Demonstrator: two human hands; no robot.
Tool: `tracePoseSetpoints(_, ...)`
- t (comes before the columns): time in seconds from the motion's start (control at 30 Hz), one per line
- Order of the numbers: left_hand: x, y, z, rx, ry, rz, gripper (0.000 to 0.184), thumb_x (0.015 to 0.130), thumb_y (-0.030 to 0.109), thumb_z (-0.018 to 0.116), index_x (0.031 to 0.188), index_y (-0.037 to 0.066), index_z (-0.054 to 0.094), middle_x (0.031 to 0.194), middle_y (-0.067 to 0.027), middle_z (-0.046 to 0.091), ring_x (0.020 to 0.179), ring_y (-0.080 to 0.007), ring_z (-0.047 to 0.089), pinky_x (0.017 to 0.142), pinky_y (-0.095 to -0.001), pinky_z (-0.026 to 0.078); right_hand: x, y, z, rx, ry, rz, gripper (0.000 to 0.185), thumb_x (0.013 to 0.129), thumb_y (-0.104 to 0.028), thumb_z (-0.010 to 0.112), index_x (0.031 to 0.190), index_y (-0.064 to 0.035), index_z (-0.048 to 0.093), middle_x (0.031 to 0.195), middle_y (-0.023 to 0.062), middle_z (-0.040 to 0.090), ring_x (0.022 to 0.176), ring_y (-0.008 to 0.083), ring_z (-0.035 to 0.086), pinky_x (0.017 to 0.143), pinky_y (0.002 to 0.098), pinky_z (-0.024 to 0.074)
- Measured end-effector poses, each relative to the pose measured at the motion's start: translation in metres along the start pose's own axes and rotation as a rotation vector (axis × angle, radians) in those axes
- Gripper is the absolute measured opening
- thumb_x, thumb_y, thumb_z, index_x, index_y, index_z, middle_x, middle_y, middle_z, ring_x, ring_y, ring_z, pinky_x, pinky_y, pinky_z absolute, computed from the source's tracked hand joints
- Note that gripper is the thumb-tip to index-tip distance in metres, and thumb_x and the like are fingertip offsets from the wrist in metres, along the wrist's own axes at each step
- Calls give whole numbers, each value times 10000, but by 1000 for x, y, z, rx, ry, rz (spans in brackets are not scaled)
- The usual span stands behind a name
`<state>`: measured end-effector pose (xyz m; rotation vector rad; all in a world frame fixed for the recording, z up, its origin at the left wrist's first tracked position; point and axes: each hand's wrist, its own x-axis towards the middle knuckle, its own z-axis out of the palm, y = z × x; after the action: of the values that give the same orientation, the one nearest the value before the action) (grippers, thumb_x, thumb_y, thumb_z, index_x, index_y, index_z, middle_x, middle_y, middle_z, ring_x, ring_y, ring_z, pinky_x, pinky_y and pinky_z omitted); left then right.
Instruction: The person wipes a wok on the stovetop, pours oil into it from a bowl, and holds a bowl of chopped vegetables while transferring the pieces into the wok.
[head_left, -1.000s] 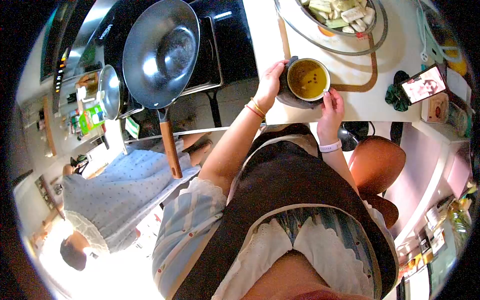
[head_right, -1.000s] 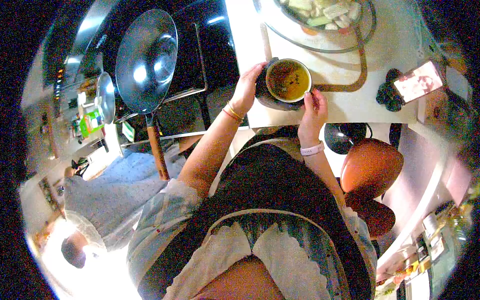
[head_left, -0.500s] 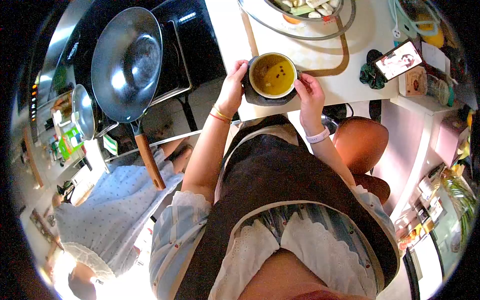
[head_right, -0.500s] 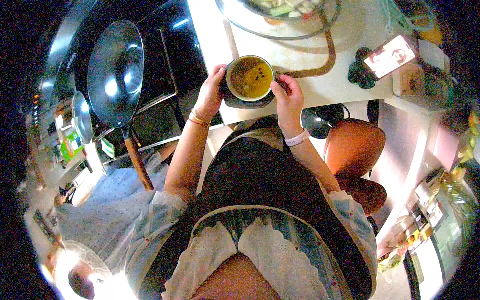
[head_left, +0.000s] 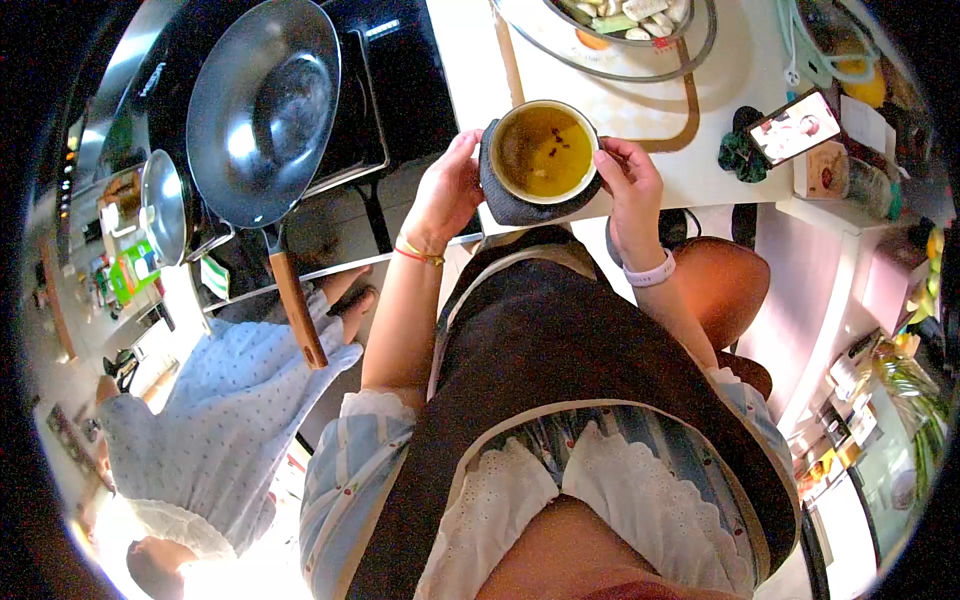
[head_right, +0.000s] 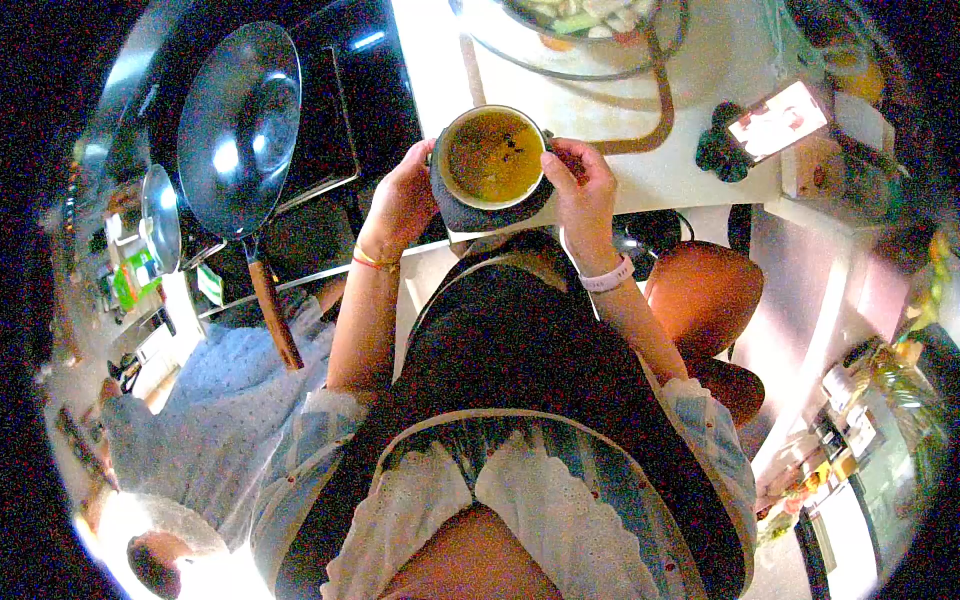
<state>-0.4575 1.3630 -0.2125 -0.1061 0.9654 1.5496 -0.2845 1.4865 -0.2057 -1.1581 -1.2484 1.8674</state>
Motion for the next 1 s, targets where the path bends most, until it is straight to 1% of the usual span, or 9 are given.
tracePoseSetpoints(0.23,-33,18,8,-44,-60,119,248,909,193,446,1121,65,456,1011,-35,565,911,-130,560,789,-276,444,-5,-21,14,-46,-54,-4,192,802,-65,628,972,15,588,879,44,612,783,98,554,734,222,453)
tracePoseSetpoints(0.3,-43,27,5,-77,-72,113,301,865,129,464,1153,51,425,1013,-56,569,916,-150,562,803,-288,441,-8,-29,21,-5,-76,11,188,810,-72,621,973,13,583,879,42,607,765,94,550,712,215,456)
tracePoseSetpoints(0.37,-54,32,0,-65,-197,149,438,804,74,503,1224,14,396,1088,-132,571,960,-226,576,854,-302,451,-12,-41,28,-16,-93,20,189,815,-78,616,976,14,578,879,43,603,759,92,548,701,212,457)
tracePoseSetpoints(0.4,-57,34,0,5,-190,183,520,754,-7,529,1250,19,375,1087,-145,573,947,-228,584,845,-302,453,-13,-46,30,-24,-99,28,191,820,-84,611,980,14,573,879,43,599,753,90,546,690,210,458)
tracePoseSetpoints(0.5,-74,40,7,56,-161,205,593,712,-67,563,1263,24,362,1088,-142,574,967,-230,580,852,-303,451,-15,-52,37,-14,-145,9,205,826,-98,608,989,18,565,879,45,595,755,89,546,679,211,459)
tracePoseSetpoints(0.63,-82,37,9,21,-169,301,633,719,28,677,1263,32,354,1158,-112,539,1071,-218,526,918,-323,412,-20,-61,47,15,-201,34,232,816,-109,621,999,19,557,890,53,594,764,92,542,690,214,455)
tracePoseSetpoints(0.77,-90,40,11,-15,-177,324,627,718,97,710,1241,37,369,1166,-94,532,1086,-212,512,938,-340,397,-25,-68,54,47,-267,21,244,811,-105,623,1003,17,536,905,56,586,787,95,537,715,216,448)
tracePoseSetpoints(0.83,-94,40,13,-50,-91,319,527,750,42,673,1182,61,372,1032,-103,581,972,-175,560,868,-301,430,-26,-68,55,59,-347,40,241,811,-100,622,997,13,519,906,54,577,812,96,532,745,217,439)
tracePoseSetpoints(1.0,-100,41,7,-32,-10,306,435,763,43,637,1131,64,407,950,-79,581,864,-149,579,768,-271,474,-31,-71,58,166,-387,149,270,804,-109,634,1016,-11,499,907,53,563,823,113,541,739,233,444)
